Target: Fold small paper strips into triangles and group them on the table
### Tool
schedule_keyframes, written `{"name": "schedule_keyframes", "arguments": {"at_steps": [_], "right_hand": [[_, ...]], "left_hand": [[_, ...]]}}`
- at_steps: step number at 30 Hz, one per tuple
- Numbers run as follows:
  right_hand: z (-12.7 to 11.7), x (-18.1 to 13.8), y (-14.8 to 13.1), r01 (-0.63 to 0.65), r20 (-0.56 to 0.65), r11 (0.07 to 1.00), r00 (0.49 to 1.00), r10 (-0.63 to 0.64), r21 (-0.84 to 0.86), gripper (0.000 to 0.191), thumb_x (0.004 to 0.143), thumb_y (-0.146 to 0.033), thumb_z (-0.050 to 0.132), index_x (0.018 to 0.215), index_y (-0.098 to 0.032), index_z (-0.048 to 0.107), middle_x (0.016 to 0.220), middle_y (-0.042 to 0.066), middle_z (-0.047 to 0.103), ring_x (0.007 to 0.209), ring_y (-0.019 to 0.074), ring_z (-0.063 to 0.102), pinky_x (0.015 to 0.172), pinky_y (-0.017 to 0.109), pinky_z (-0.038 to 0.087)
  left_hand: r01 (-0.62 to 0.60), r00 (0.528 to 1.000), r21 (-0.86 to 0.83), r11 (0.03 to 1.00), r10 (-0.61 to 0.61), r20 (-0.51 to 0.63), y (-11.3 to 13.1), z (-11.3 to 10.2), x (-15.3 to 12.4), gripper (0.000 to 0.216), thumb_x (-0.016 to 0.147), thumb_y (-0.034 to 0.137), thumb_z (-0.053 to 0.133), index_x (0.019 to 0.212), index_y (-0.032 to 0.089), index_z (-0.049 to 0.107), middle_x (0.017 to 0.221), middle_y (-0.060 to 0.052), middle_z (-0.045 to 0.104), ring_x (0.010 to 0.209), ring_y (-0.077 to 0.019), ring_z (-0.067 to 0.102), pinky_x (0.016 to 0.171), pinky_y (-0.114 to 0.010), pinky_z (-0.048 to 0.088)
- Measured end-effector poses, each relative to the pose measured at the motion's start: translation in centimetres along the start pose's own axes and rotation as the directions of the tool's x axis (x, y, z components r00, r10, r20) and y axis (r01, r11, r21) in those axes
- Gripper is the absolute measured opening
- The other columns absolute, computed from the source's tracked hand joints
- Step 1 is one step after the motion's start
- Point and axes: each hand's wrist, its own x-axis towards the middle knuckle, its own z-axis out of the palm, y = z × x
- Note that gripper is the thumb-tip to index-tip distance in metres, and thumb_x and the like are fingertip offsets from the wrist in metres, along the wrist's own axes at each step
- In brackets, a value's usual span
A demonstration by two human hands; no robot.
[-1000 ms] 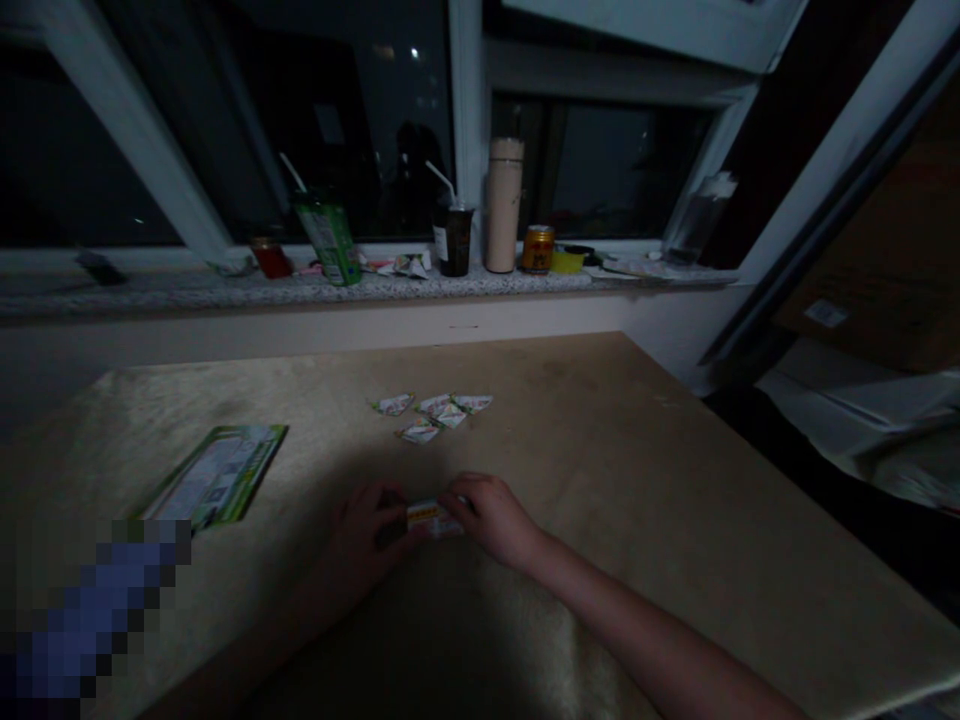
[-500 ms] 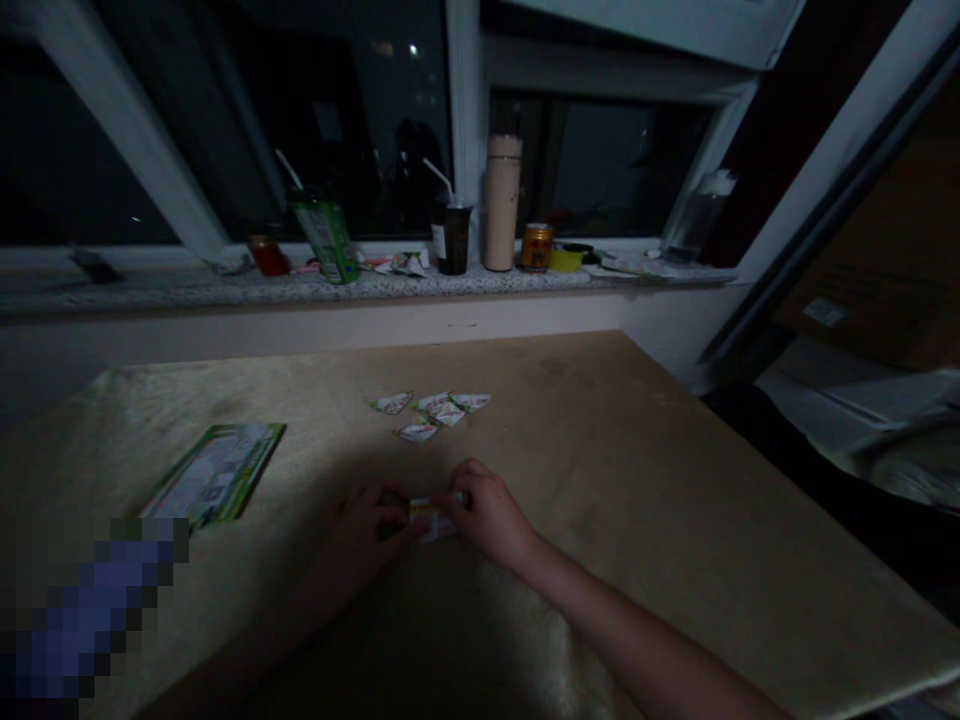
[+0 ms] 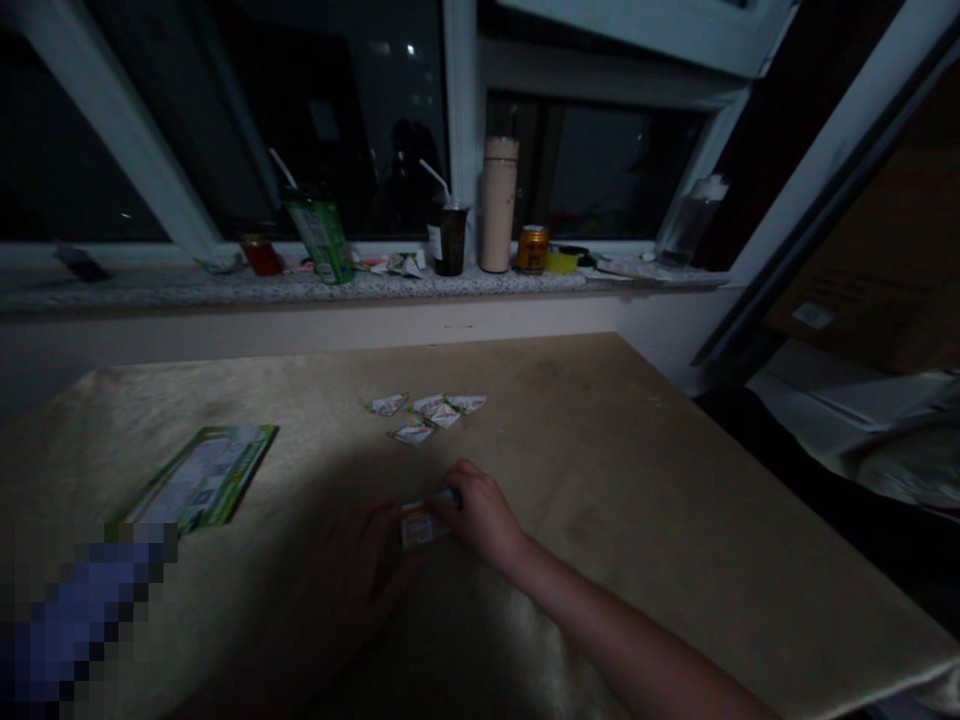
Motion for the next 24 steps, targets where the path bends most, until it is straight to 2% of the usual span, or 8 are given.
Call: {"name": "schedule_keyframes", "arguments": {"at_steps": [2, 4, 7, 10, 17, 24], "right_hand": [[0.0, 0.0, -0.1, 0.003, 0.003, 1.0, 1.0, -0.003, 0.002, 0.01, 0.074, -0.011, 0.068, 0.073, -0.016, 0.059, 0.078, 0.0, 0.055, 0.067, 0.0119, 0.052, 0.06, 0.022, 0.039], [-0.1, -0.1, -0.1, 0.004, 0.015, 1.0, 1.0, -0.004, 0.009, 0.009, 0.074, -0.011, 0.067, 0.073, -0.016, 0.06, 0.079, 0.001, 0.056, 0.07, 0.012, 0.054, 0.062, 0.022, 0.04], [-0.1, 0.0, -0.2, 0.003, 0.017, 1.0, 1.0, -0.003, 0.007, 0.01, 0.074, -0.01, 0.068, 0.07, -0.016, 0.06, 0.079, 0.001, 0.056, 0.071, 0.0121, 0.054, 0.063, 0.022, 0.04], [0.0, 0.0, -0.1, 0.007, 0.009, 1.0, 1.0, -0.006, -0.011, 0.011, 0.073, -0.012, 0.069, 0.07, -0.016, 0.059, 0.077, 0.001, 0.055, 0.068, 0.0117, 0.053, 0.062, 0.021, 0.04], [0.3, 0.0, 0.3, 0.013, 0.019, 1.0, 1.0, -0.013, 0.012, 0.009, 0.074, -0.013, 0.069, 0.073, -0.016, 0.061, 0.081, 0.002, 0.056, 0.071, 0.0124, 0.054, 0.064, 0.022, 0.041], [0.0, 0.1, -0.2, -0.009, 0.021, 1.0, 1.0, 0.009, -0.013, 0.011, 0.073, -0.012, 0.069, 0.071, -0.015, 0.059, 0.078, 0.001, 0.055, 0.069, 0.0117, 0.053, 0.061, 0.022, 0.039]], "left_hand": [[-0.163, 0.987, 0.083, 0.983, 0.162, 0.018, 0.7, 0.4, -1.0, 0.047, 0.088, 0.035, 0.048, 0.13, 0.015, 0.044, 0.128, -0.011, 0.054, 0.114, -0.0278, 0.051, 0.096, -0.044, 0.039], [-0.23, 0.973, 0.158, 0.96, 0.23, 0.018, 1.2, 1.1, -1.9, 0.06, 0.087, 0.038, 0.05, 0.138, 0.01, 0.035, 0.139, -0.014, 0.046, 0.125, -0.029, 0.042, 0.101, -0.042, 0.034], [-0.235, 0.972, 0.205, 0.95, 0.234, 0.031, 1.5, 2.1, -2.8, 0.071, 0.086, 0.046, 0.05, 0.141, 0.006, 0.031, 0.145, -0.017, 0.037, 0.131, -0.0303, 0.035, 0.104, -0.041, 0.031], [-0.231, 0.973, 0.201, 0.952, 0.226, 0.047, 1.4, 2.4, -3.0, 0.073, 0.086, 0.047, 0.05, 0.141, 0.005, 0.03, 0.145, -0.018, 0.036, 0.131, -0.0307, 0.035, 0.104, -0.04, 0.032], [-0.211, 0.977, 0.147, 0.966, 0.202, 0.072, 1.3, 2.5, -3.0, 0.075, 0.089, 0.048, 0.045, 0.147, 0.01, 0.018, 0.147, -0.016, 0.033, 0.132, -0.0307, 0.035, 0.103, -0.043, 0.034], [-0.22, 0.974, 0.183, 0.958, 0.207, 0.091, 1.4, 2.5, -2.8, 0.072, 0.088, 0.047, 0.046, 0.144, 0.006, 0.025, 0.145, -0.018, 0.035, 0.132, -0.0293, 0.035, 0.104, -0.041, 0.033]]}}
